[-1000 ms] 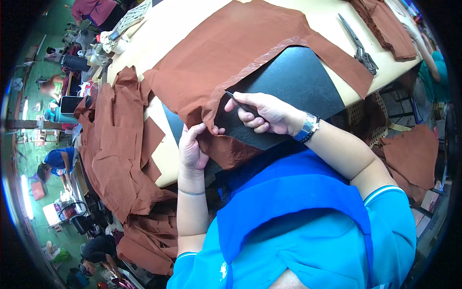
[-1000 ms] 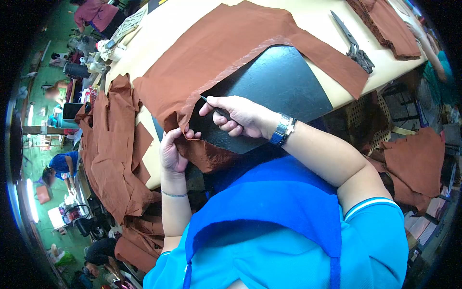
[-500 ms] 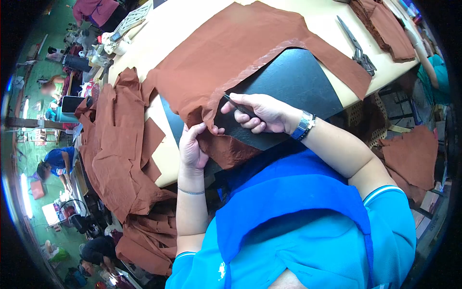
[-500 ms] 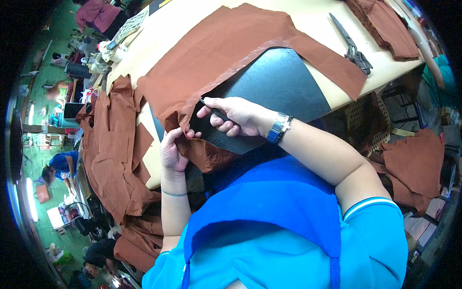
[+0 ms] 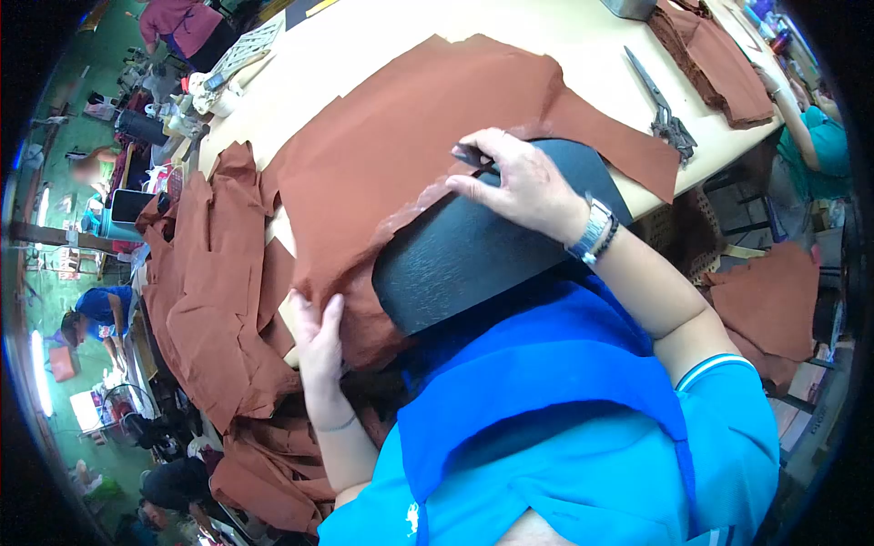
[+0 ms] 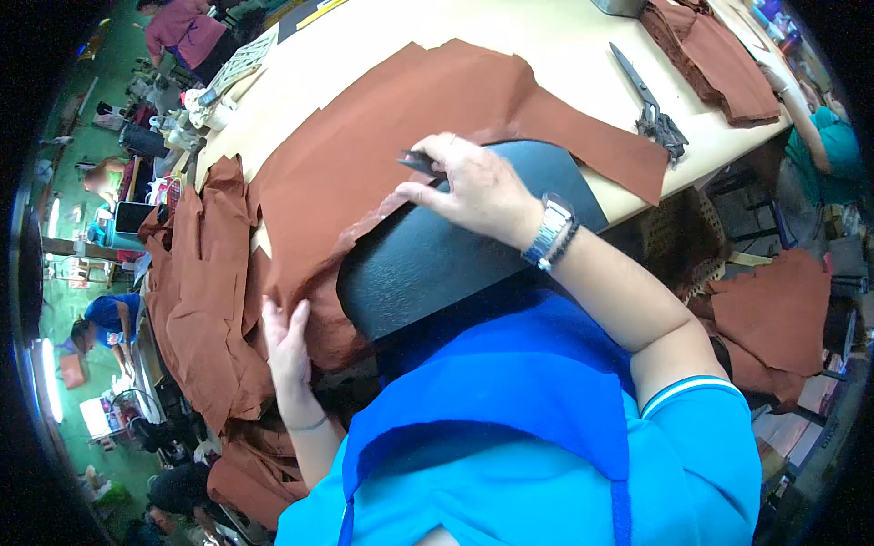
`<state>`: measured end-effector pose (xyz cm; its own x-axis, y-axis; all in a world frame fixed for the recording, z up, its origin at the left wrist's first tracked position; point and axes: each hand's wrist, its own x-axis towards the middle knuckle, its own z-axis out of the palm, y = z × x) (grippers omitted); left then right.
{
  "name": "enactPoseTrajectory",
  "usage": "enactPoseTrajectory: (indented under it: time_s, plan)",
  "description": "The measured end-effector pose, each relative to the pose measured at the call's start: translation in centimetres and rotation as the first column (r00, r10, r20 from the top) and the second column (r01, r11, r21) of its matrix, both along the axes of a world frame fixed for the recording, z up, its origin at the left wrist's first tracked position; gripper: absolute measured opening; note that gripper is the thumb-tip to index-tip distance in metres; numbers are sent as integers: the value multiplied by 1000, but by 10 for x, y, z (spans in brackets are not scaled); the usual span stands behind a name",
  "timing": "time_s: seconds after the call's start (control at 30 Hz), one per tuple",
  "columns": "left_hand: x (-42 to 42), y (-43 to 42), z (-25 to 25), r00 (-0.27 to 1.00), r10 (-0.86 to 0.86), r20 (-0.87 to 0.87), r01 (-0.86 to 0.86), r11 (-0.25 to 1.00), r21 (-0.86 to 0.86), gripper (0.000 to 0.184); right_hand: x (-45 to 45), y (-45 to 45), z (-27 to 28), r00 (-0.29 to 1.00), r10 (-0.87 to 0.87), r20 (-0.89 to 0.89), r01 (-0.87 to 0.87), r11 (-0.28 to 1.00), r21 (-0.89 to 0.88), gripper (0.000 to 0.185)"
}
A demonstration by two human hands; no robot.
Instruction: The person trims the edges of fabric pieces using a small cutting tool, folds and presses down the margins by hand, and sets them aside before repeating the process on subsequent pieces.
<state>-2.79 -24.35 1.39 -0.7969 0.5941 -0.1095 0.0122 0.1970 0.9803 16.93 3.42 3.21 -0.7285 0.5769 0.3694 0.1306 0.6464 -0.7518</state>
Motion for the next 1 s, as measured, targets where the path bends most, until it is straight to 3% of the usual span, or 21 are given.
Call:
enactPoseTrajectory:
  time_s: [0.03,0.1,0.17,0.23,0.3,0.37,0.43,0.47,0.5,0.57,0.67,0.8,0.9,1.0]
  plan:
    - [1,0,19,986,-106,-128,121,986,111,72,-1,8,-2,996,-74,41,66,985,161,38]
    - [-8,-8,30,972,2,-237,14,998,64,71,-9,14,-10,986,-103,133,63,959,275,38]
    - [-6,13,57,882,-21,-471,2,999,-41,62,-25,16,-36,975,-99,198,17,925,379,40]
    - [-4,49,78,778,-179,-602,169,983,-74,47,-43,12,-37,962,-28,273,-70,936,344,45]
    - [3,95,84,642,-320,-697,342,933,-113,35,-49,13,-28,977,83,199,-142,941,307,43]
    - [4,137,63,468,-406,-785,399,890,-223,30,-43,15,-14,998,41,43,-39,999,-32,41]
    - [10,167,44,429,-508,-747,415,845,-337,24,-31,22,-7,993,-44,-114,7,952,-307,39]
    - [11,178,30,419,-527,-739,429,833,-351,22,-11,21,9,995,-101,12,89,808,-583,39]
    - [11,186,18,405,-552,-729,447,815,-369,19,0,23,5,981,-163,-106,28,658,-752,40]
    - [12,193,2,402,-509,-761,430,839,-334,15,24,26,1,969,-187,-164,-87,363,-928,41]
    - [12,198,-7,414,-440,-797,413,871,-266,9,33,18,4,988,-138,-71,-43,197,-980,39]
    - [13,197,-11,484,-371,-793,379,905,-193,8,24,19,-8,988,-15,-153,-154,-109,-982,38]
    - [12,197,-10,565,-318,-762,368,923,-113,7,13,22,-15,976,46,-215,-198,-242,-950,38]
    - [12,196,-10,605,-299,-738,362,929,-79,7,3,25,-16,978,18,-207,-196,-246,-949,37]
